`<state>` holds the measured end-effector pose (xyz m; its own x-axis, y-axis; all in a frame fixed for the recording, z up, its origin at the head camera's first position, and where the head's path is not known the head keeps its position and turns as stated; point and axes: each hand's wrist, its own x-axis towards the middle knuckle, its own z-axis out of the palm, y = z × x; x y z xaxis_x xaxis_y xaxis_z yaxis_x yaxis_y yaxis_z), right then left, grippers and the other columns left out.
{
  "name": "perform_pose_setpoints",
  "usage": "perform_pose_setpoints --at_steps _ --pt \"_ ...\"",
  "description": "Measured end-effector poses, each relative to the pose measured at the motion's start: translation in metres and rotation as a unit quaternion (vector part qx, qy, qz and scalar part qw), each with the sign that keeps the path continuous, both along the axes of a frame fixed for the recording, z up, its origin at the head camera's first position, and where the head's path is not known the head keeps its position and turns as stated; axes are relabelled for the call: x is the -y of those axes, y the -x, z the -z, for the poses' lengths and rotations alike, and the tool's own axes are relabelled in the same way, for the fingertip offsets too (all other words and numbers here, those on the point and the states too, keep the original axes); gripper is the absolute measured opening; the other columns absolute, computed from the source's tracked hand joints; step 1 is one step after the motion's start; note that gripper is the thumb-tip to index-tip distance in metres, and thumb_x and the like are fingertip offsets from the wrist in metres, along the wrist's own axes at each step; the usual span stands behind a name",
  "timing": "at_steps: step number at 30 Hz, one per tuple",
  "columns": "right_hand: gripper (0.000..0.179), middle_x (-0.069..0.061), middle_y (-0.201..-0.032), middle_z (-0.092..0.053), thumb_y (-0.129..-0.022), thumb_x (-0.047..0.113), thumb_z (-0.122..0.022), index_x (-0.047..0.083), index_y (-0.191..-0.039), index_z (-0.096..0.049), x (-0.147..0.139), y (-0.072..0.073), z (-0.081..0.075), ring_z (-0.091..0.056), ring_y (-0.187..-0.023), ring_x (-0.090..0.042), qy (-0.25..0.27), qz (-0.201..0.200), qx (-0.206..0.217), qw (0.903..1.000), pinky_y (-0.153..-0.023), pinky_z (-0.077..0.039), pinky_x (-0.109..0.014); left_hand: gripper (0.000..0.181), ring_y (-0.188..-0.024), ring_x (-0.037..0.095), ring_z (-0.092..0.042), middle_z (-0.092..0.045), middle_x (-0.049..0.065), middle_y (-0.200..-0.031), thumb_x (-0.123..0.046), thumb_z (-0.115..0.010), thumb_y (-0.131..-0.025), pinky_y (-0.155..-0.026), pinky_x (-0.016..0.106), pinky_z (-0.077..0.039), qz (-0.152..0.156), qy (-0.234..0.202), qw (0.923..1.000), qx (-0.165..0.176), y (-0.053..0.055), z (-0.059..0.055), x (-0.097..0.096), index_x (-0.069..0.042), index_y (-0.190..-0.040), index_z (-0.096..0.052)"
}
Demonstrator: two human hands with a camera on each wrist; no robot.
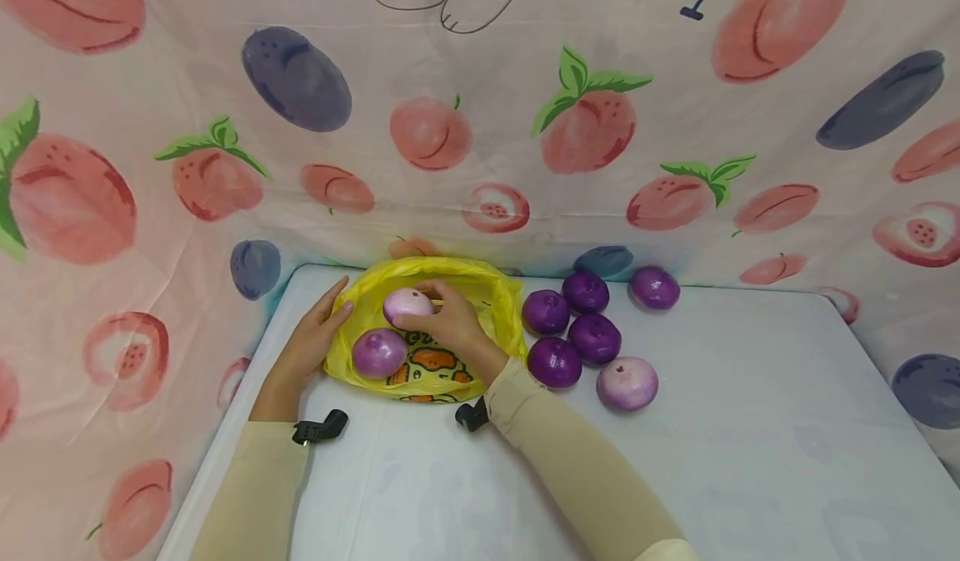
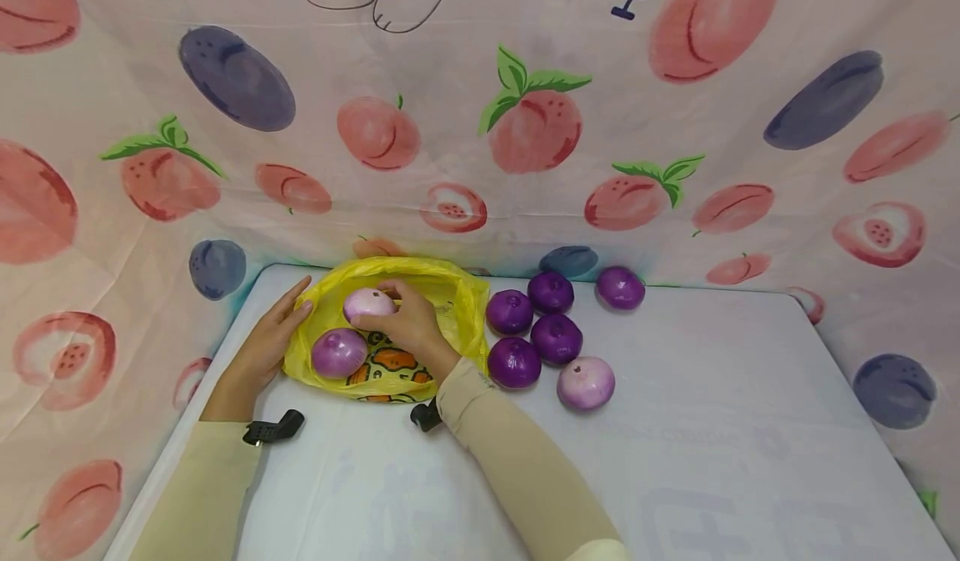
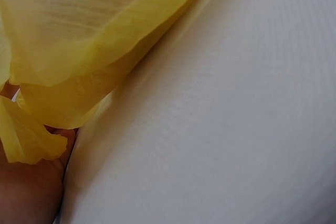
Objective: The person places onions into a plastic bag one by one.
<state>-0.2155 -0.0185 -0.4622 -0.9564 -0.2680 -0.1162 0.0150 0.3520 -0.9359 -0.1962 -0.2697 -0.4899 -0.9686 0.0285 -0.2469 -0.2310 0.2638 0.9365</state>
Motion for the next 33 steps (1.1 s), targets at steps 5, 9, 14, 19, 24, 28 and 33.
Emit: perform_pose_setpoints --at_steps 5,9,14,19,24,28,33 --pt "0.065 0.000 -0.134 -0.063 -0.079 0.046 -0.086 0.025 -0.135 -0.061 0.004 0.002 0.006 -0.061 -0.119 -0.023 -0.003 -0.003 0.003 1.0000 -0.099 -0.055 -0.041 0.071 -0.161 0.028 -0.003 -0.008 -0.004 -0.174 -0.056 -0.052 -0.102 -0.128 0.058 -0.013 0.002 -0.001 1.0000 -0.002 0.000 0.001 0.001 -0.041 -0.163 -0.019" --pt "0.067 -0.002 -0.132 -0.065 -0.080 0.045 -0.086 0.023 -0.138 -0.061 0.007 0.002 0.009 -0.062 -0.115 -0.022 0.003 -0.003 0.004 1.0000 -0.099 -0.055 -0.039 0.069 -0.161 0.028 -0.006 -0.008 -0.004 -0.174 -0.052 -0.052 -0.104 -0.127 0.057 -0.017 0.002 -0.009 1.0000 0.002 0.001 0.002 0.002 -0.041 -0.163 -0.018" --pt "0.070 -0.002 -0.133 -0.064 -0.080 0.046 -0.085 0.022 -0.141 -0.059 0.012 0.003 0.010 -0.061 -0.115 -0.020 -0.002 -0.004 0.012 0.9999 -0.100 -0.054 -0.039 0.070 -0.161 0.028 -0.007 -0.008 -0.004 -0.174 -0.050 -0.052 -0.104 -0.127 0.057 -0.019 0.004 -0.023 0.9997 0.003 0.000 0.001 0.001 -0.039 -0.164 -0.017" --pt "0.070 -0.003 -0.138 -0.062 -0.081 0.047 -0.085 0.022 -0.141 -0.059 0.019 0.004 0.008 -0.061 -0.118 -0.022 -0.018 -0.007 0.009 0.9998 -0.104 -0.053 -0.041 0.072 -0.160 0.029 -0.008 -0.008 -0.002 -0.174 -0.053 -0.052 -0.103 -0.127 0.057 -0.019 0.010 -0.023 0.9997 -0.006 -0.001 -0.001 0.000 -0.037 -0.164 -0.017" --pt "0.069 -0.003 -0.138 -0.064 -0.082 0.045 -0.085 0.021 -0.141 -0.060 0.024 0.002 0.008 -0.061 -0.119 -0.021 -0.027 -0.019 0.003 0.9995 -0.105 -0.053 -0.041 0.073 -0.160 0.030 -0.008 -0.009 0.000 -0.174 -0.053 -0.053 -0.103 -0.127 0.057 -0.018 0.012 -0.022 0.9996 -0.015 -0.001 0.000 0.001 -0.035 -0.164 -0.018" --pt "0.066 -0.001 -0.133 -0.066 -0.081 0.047 -0.084 0.024 -0.139 -0.062 0.027 0.001 0.010 -0.062 -0.113 -0.018 -0.034 -0.024 -0.003 0.9991 -0.101 -0.054 -0.039 0.073 -0.160 0.030 -0.007 -0.008 0.001 -0.174 -0.054 -0.053 -0.103 -0.127 0.057 -0.017 0.014 -0.017 0.9996 -0.016 0.000 0.000 0.001 -0.035 -0.164 -0.018" --pt "0.066 0.000 -0.130 -0.067 -0.081 0.048 -0.085 0.025 -0.139 -0.063 0.028 0.001 0.011 -0.062 -0.112 -0.018 -0.039 -0.025 -0.003 0.9989 -0.100 -0.055 -0.038 0.073 -0.160 0.030 -0.007 -0.006 -0.001 -0.174 -0.053 -0.053 -0.103 -0.128 0.056 -0.017 0.017 -0.018 0.9996 -0.015 -0.001 -0.002 0.001 -0.035 -0.164 -0.017"
